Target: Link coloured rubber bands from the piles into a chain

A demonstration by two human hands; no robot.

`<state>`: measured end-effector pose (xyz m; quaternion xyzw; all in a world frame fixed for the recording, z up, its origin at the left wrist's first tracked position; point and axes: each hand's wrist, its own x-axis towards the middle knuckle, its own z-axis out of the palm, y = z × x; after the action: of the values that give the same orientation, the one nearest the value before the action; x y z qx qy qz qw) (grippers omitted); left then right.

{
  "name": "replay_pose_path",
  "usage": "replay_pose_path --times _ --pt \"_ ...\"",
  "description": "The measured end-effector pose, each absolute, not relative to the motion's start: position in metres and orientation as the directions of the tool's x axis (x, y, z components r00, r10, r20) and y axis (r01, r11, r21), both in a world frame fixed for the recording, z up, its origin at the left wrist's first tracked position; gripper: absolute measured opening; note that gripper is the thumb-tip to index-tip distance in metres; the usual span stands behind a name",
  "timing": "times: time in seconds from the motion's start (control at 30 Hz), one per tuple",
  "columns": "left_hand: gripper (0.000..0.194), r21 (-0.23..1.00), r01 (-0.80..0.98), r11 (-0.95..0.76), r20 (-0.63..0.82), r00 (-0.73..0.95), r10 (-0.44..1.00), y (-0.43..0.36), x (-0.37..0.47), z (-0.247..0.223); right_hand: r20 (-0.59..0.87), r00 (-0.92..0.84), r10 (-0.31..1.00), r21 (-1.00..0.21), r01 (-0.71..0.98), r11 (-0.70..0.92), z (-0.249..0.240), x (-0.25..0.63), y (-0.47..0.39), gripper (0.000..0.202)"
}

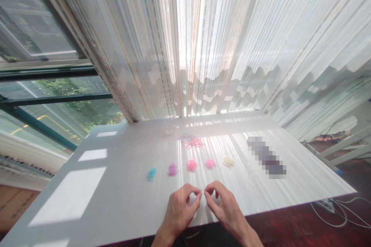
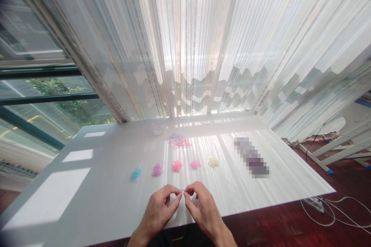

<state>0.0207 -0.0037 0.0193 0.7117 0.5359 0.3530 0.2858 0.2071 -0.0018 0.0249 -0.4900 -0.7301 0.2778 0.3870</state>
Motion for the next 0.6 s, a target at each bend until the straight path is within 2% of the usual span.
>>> replay_pose_path --times 0.27,0.6 --pt "0.020 0.885 0.431 -0.174 0.116 0.159 0.981 -0.0001 0.0220 0.0219 0.274 -0.205 0.940 -0.816 0.468 0.340 0.0228 0.2106 -0.0013 0.022" --pt "0.022 0.906 0.391 -0.160 0.103 0.164 0.981 0.0005 0.0242 0.0251 0.072 -0.167 0.983 -0.922 0.364 0.130 0.0270 0.2154 -0.0003 0.026"
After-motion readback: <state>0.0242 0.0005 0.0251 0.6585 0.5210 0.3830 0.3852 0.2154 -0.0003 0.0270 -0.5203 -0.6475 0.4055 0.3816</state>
